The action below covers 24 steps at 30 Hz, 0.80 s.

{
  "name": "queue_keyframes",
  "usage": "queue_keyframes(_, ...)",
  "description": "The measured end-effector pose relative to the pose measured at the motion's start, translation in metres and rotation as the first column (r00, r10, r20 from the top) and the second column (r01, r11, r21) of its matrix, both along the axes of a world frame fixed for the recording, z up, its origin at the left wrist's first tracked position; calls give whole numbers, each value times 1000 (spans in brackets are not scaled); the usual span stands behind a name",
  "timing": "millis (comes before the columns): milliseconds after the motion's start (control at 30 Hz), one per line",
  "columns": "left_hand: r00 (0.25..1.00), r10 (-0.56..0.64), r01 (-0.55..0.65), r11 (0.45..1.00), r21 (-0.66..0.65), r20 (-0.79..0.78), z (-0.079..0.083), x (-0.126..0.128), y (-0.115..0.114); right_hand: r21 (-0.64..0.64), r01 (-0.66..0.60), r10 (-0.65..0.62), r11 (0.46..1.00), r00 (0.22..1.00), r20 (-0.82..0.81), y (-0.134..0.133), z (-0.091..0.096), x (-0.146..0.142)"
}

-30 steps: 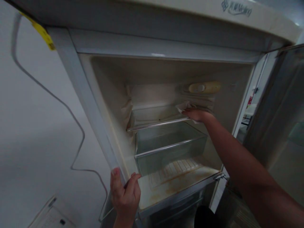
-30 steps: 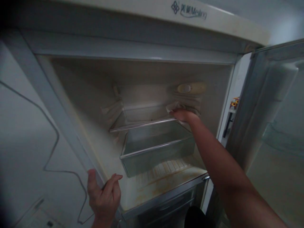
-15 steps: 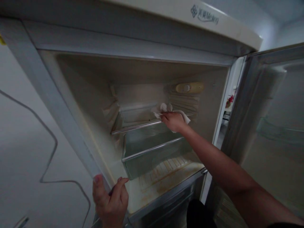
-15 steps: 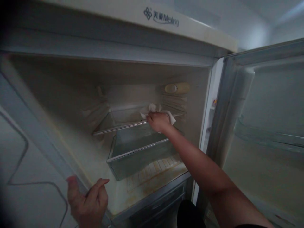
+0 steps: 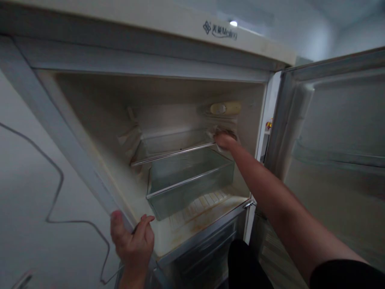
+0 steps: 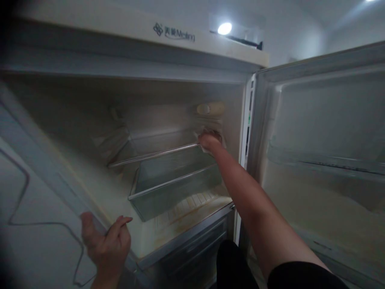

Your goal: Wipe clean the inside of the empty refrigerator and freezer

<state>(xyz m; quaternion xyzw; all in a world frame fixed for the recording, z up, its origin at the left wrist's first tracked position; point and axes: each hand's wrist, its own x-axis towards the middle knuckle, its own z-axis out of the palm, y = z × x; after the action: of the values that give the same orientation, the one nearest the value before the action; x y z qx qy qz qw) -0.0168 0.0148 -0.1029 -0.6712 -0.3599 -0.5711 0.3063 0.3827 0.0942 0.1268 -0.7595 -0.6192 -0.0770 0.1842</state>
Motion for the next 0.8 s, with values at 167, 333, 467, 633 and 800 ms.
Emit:
queue_keyframes(167, 999, 32, -31, 998, 51, -18, 7, 4, -3, 325, 69, -60, 943, 998, -36, -25, -37, 1)
queue_keyframes(333, 996, 72, -69, 995, 72, -45, 13, 7, -7, 552, -37, 103, 833, 991, -89, -31, -68, 5)
queue_keyframes(467, 998, 56, -55, 995, 83, -9, 11, 6, -4, 586, -80, 138, 806, 989, -55, -32, -79, 9)
queue_keyframes(633, 999, 45, -45, 995, 89, 0, 9, 5, -2, 585, -116, 145, 803, 989, -3, -30, -87, 11)
queue_keyframes(800, 998, 62, -59, 996, 70, -32, 8, 3, -3, 618, -44, 104, 785, 993, -61, -32, -109, 13)
